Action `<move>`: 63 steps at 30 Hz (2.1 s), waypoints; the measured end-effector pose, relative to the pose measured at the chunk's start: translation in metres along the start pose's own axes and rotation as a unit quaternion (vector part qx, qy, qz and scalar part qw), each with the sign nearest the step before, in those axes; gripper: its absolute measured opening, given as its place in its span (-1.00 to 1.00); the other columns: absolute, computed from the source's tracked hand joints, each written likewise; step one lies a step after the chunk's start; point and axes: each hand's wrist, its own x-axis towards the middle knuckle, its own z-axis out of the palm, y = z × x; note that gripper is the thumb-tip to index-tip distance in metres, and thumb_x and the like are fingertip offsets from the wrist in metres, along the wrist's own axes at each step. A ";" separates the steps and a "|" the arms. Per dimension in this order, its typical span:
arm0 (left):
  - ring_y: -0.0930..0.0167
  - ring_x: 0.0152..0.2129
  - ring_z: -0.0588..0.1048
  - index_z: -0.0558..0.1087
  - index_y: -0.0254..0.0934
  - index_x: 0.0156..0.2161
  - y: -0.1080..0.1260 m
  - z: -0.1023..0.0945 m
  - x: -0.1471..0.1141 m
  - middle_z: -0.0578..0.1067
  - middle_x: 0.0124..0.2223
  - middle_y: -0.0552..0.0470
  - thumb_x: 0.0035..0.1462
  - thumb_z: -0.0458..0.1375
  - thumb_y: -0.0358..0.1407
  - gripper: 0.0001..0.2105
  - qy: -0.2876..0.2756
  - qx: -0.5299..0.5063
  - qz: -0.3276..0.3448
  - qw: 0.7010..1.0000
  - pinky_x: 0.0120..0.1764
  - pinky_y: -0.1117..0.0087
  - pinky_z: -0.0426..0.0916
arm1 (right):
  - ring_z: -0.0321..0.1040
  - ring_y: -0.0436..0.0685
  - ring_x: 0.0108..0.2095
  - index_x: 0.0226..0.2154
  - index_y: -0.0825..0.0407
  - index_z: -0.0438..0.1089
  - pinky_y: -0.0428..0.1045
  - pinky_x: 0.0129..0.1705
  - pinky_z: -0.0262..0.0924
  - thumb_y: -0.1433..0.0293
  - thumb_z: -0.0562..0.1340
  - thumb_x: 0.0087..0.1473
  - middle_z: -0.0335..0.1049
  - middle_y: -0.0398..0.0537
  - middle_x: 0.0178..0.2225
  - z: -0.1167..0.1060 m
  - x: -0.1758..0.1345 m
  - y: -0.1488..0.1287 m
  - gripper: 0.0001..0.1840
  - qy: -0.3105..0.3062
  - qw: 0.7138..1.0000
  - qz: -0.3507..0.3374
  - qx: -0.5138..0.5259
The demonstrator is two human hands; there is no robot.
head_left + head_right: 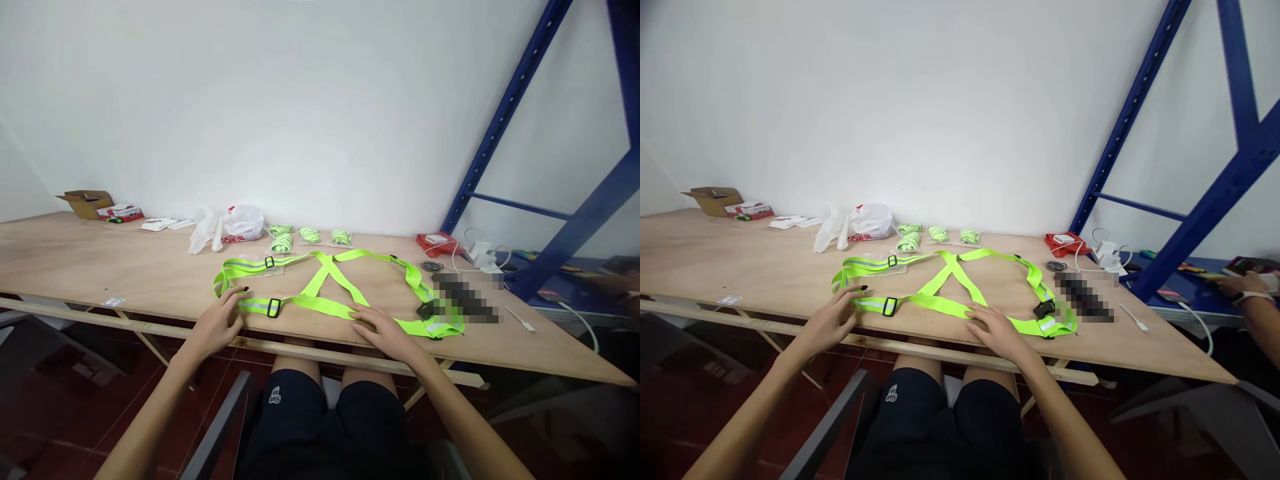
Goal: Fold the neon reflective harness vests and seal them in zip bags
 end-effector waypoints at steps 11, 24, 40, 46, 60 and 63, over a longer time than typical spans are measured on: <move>0.23 -0.41 0.58 0.48 -0.12 -0.20 0.004 -0.012 0.008 0.61 -0.38 0.06 0.20 0.02 0.05 -0.66 0.094 -0.027 -0.244 0.965 -0.35 0.35 0.31 | 0.32 0.32 0.19 -0.03 -0.02 0.52 0.27 0.21 0.21 0.15 0.13 0.25 0.41 0.09 0.16 0.003 -0.001 0.000 -0.61 0.022 1.000 -0.007 0.001; 0.22 -0.27 0.55 0.44 -0.12 0.10 -0.006 -0.001 0.005 0.50 -0.09 -0.08 0.25 -0.01 -0.03 -0.59 0.010 0.108 -0.254 0.961 -0.41 0.38 0.28 | 0.35 0.30 0.17 -0.09 -0.02 0.55 0.23 0.20 0.23 0.25 0.16 0.25 0.44 0.07 0.13 0.007 -0.002 0.003 -0.69 0.046 0.999 -0.019 0.000; 0.13 -0.25 0.58 0.49 -0.24 -0.17 0.021 0.001 0.039 0.64 -0.19 -0.10 0.25 -0.03 0.02 -0.60 -0.016 0.082 -0.202 0.976 -0.26 0.25 0.38 | 0.37 0.30 0.15 -0.12 -0.04 0.55 0.23 0.16 0.27 0.28 0.18 0.24 0.48 0.05 0.10 0.006 -0.003 0.002 -0.73 0.058 0.998 -0.025 -0.012; 0.13 -0.12 0.57 0.47 -0.25 -0.09 0.007 0.003 0.040 0.62 -0.07 -0.12 0.11 0.08 -0.15 -0.68 -0.002 0.035 -0.197 0.980 -0.17 0.25 0.41 | 0.38 0.29 0.15 -0.10 -0.06 0.54 0.22 0.16 0.28 0.29 0.18 0.24 0.47 0.04 0.10 0.007 -0.003 0.001 -0.73 0.065 0.997 -0.030 -0.023; 0.26 -0.26 0.58 0.57 -0.29 -0.19 -0.032 0.012 0.034 0.61 -0.19 -0.08 -0.14 0.39 -0.10 -0.60 0.266 -0.469 -0.195 0.819 -0.10 0.20 0.50 | 0.39 0.28 0.14 -0.11 -0.05 0.52 0.21 0.16 0.28 0.30 0.16 0.25 0.50 0.02 0.07 0.010 -0.003 0.001 -0.74 0.068 0.995 -0.030 -0.058; 0.31 -0.28 0.57 0.55 -0.27 -0.23 -0.034 0.012 0.036 0.58 -0.20 -0.01 -0.18 0.44 -0.15 -0.62 0.340 -0.553 -0.207 0.732 -0.15 0.19 0.55 | 0.39 0.27 0.14 -0.12 -0.04 0.52 0.21 0.15 0.28 0.31 0.15 0.26 0.50 0.04 0.07 0.010 -0.003 0.002 -0.75 0.066 0.996 -0.029 -0.053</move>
